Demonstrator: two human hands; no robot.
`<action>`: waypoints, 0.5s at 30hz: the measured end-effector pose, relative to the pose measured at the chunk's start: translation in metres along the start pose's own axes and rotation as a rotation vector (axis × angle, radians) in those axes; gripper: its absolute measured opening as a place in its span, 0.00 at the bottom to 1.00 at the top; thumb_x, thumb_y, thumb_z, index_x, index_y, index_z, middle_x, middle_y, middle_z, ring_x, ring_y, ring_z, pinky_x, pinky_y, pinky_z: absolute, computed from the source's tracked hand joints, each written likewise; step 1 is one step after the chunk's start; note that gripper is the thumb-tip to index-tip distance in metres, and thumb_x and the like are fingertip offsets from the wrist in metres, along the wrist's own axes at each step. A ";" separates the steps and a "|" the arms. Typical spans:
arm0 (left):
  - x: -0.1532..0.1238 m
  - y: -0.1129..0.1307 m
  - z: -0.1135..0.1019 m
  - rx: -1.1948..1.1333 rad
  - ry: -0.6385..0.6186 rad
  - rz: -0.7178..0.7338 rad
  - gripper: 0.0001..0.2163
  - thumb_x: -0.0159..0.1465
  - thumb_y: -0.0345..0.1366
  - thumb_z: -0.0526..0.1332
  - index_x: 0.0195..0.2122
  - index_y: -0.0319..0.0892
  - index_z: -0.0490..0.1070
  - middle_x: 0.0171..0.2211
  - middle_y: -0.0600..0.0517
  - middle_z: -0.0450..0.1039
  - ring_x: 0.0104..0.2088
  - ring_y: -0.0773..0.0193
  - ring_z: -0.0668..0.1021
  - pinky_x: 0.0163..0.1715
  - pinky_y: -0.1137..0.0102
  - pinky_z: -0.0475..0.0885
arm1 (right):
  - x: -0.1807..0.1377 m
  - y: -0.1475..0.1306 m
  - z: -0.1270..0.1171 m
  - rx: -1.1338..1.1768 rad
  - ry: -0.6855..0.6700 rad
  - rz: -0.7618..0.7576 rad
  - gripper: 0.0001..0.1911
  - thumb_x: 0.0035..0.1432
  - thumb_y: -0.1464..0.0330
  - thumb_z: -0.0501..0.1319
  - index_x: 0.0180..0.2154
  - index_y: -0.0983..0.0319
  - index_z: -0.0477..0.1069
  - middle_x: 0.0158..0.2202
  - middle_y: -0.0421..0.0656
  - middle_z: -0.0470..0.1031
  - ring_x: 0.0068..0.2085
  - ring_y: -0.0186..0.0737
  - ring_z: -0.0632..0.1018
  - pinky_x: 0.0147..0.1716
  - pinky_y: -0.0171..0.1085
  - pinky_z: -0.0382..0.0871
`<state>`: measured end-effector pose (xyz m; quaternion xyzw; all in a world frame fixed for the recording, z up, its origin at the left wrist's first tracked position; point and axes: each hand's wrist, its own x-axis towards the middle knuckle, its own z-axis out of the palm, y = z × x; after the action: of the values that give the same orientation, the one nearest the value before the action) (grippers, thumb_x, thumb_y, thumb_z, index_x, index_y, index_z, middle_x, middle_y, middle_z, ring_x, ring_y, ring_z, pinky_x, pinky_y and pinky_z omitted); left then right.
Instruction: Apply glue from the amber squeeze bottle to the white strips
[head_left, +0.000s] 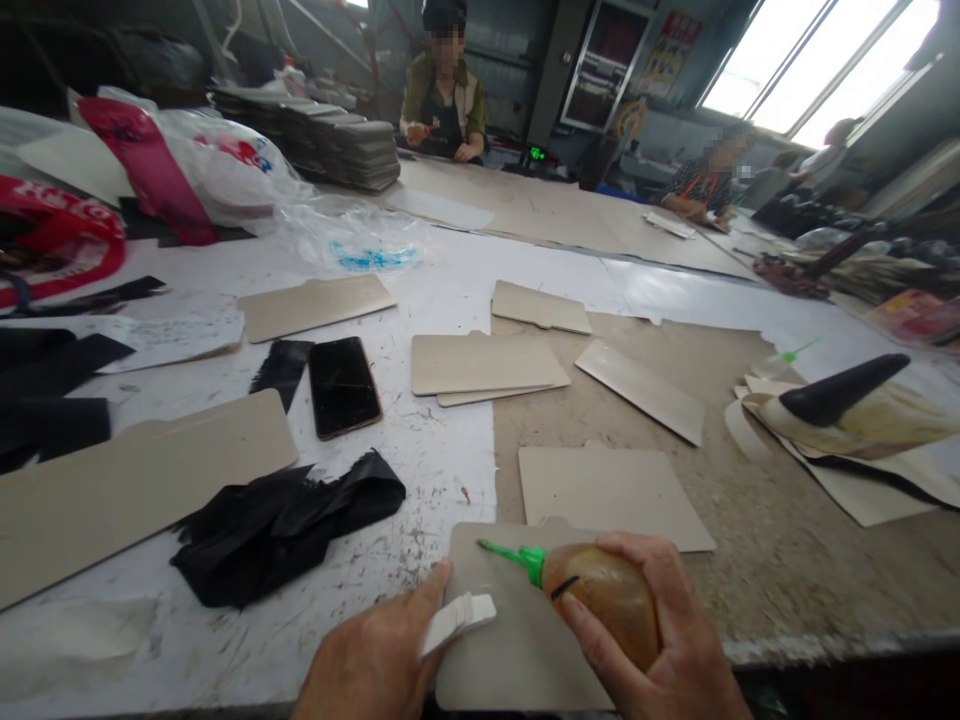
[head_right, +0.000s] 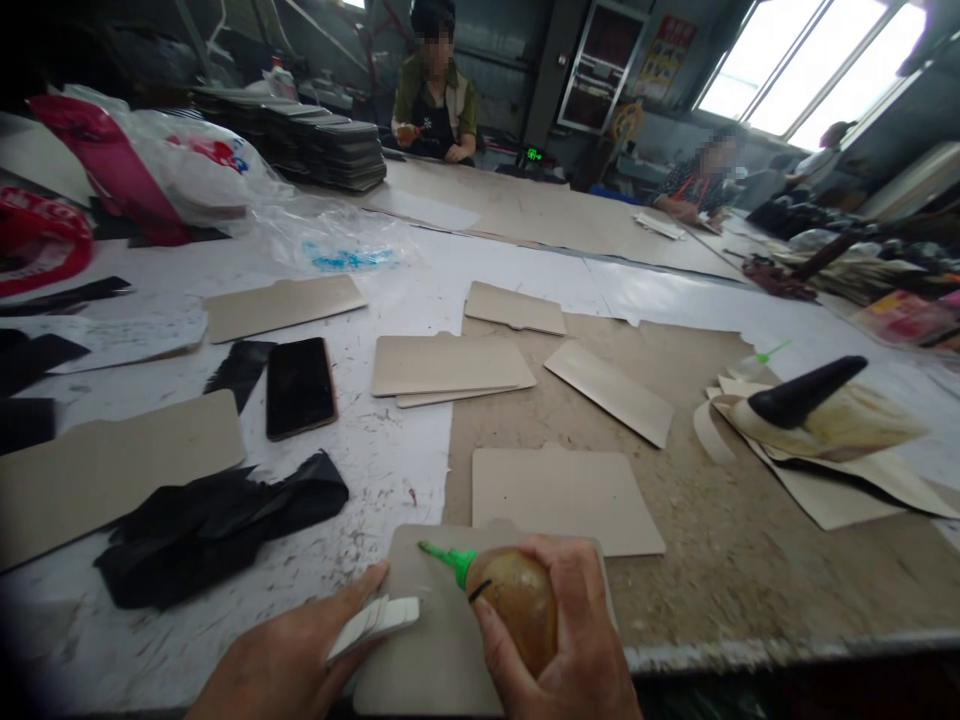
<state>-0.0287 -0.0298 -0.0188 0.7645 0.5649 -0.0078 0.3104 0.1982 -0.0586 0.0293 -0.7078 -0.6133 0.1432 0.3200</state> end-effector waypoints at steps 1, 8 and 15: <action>0.000 -0.001 0.001 0.011 -0.001 0.010 0.21 0.65 0.37 0.49 0.60 0.46 0.58 0.42 0.47 0.76 0.39 0.52 0.79 0.39 0.57 0.75 | 0.000 0.001 -0.001 -0.003 0.008 -0.001 0.16 0.55 0.59 0.58 0.44 0.56 0.61 0.42 0.42 0.66 0.40 0.42 0.72 0.38 0.40 0.68; -0.003 -0.006 0.005 0.028 0.010 0.037 0.22 0.65 0.35 0.48 0.61 0.45 0.57 0.41 0.47 0.76 0.39 0.53 0.78 0.37 0.60 0.74 | -0.004 0.008 -0.011 -0.022 0.032 -0.011 0.16 0.56 0.59 0.58 0.44 0.56 0.61 0.41 0.41 0.65 0.40 0.41 0.72 0.39 0.39 0.67; 0.000 -0.014 0.014 0.059 0.046 0.063 0.22 0.65 0.37 0.46 0.61 0.46 0.55 0.40 0.49 0.77 0.37 0.55 0.79 0.34 0.64 0.75 | -0.007 0.017 -0.024 -0.074 0.043 0.036 0.16 0.57 0.57 0.57 0.45 0.56 0.60 0.42 0.42 0.64 0.41 0.42 0.71 0.40 0.40 0.66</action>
<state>-0.0364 -0.0339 -0.0367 0.7906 0.5472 0.0032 0.2748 0.2241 -0.0723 0.0359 -0.7331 -0.5982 0.1111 0.3039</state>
